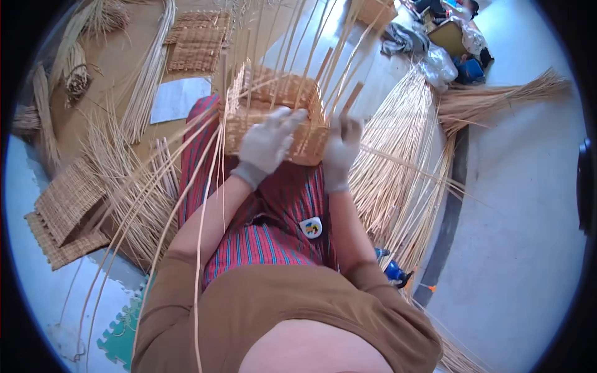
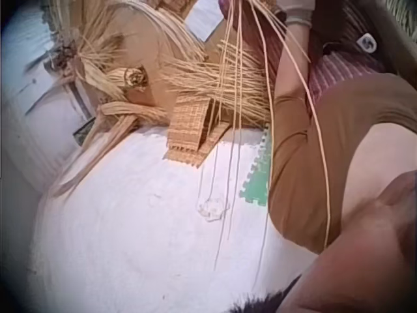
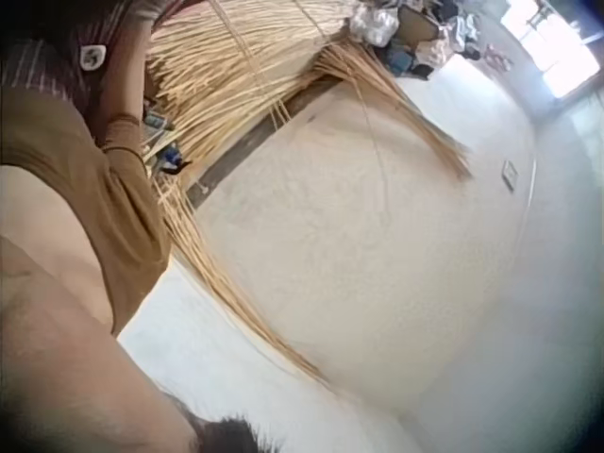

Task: Weaving a wicker basket using dried reeds and manual assembly techniques.

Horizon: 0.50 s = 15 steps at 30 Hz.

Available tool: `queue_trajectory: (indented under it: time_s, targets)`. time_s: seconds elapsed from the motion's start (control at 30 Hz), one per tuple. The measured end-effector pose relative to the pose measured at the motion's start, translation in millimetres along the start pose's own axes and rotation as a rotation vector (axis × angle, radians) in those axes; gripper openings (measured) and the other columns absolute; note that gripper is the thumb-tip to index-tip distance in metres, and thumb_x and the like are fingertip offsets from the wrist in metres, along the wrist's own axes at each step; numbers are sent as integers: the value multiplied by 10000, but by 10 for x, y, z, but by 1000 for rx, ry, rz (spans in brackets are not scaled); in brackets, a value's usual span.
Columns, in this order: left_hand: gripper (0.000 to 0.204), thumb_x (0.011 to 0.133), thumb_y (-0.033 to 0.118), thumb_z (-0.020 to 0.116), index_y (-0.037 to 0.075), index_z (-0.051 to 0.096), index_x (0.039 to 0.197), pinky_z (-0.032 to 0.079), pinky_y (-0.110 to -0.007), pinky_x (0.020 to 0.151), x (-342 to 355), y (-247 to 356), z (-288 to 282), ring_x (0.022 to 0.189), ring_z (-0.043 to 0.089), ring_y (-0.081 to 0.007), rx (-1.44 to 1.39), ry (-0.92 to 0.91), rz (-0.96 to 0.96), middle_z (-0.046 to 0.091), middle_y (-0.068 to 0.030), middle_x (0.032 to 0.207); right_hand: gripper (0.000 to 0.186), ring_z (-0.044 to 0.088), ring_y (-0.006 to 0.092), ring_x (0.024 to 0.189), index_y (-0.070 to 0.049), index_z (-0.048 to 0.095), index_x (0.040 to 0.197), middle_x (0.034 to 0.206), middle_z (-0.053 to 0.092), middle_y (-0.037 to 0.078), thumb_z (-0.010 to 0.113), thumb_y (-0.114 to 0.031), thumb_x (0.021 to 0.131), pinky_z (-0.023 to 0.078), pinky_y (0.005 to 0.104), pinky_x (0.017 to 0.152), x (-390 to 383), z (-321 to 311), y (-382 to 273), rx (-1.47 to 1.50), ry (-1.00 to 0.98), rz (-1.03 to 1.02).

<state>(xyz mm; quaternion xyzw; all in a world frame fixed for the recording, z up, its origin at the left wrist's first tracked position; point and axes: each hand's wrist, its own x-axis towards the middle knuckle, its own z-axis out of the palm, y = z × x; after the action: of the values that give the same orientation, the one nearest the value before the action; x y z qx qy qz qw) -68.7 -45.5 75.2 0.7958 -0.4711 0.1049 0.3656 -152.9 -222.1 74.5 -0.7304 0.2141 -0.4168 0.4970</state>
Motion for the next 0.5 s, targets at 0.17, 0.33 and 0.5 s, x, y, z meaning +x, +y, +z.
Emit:
queue_trajectory:
  time_s: [0.17, 0.33, 0.5]
  targets:
    - [731, 870, 106, 592, 322, 390, 1539, 509, -419, 776, 130, 287, 358, 802, 641, -235, 338, -165, -228, 528, -87, 1157, 637, 637, 206, 1049, -134, 416, 1525, 1304, 599, 189, 623, -13, 935, 529, 338, 867, 799, 409, -420, -362, -133, -375]
    - [614, 906, 85, 541, 359, 491, 1453, 526, -400, 713, 139, 156, 418, 757, 646, -242, 424, -162, -165, 545, -98, 1113, 255, 582, 74, 794, -23, 606, 1236, 989, 616, 30, 602, -34, 982, 520, 251, 694, -93, -560, -239, -265, 22, 483]
    - [390, 880, 92, 671, 187, 642, 1258, 552, -393, 792, -45, 97, 155, 999, 680, -292, -215, 146, -146, 610, -120, 1277, 569, 674, 213, 1015, -51, 458, 1474, 1353, 612, 165, 650, -61, 938, 526, 331, 896, -319, -29, -709, -212, -273, 216]
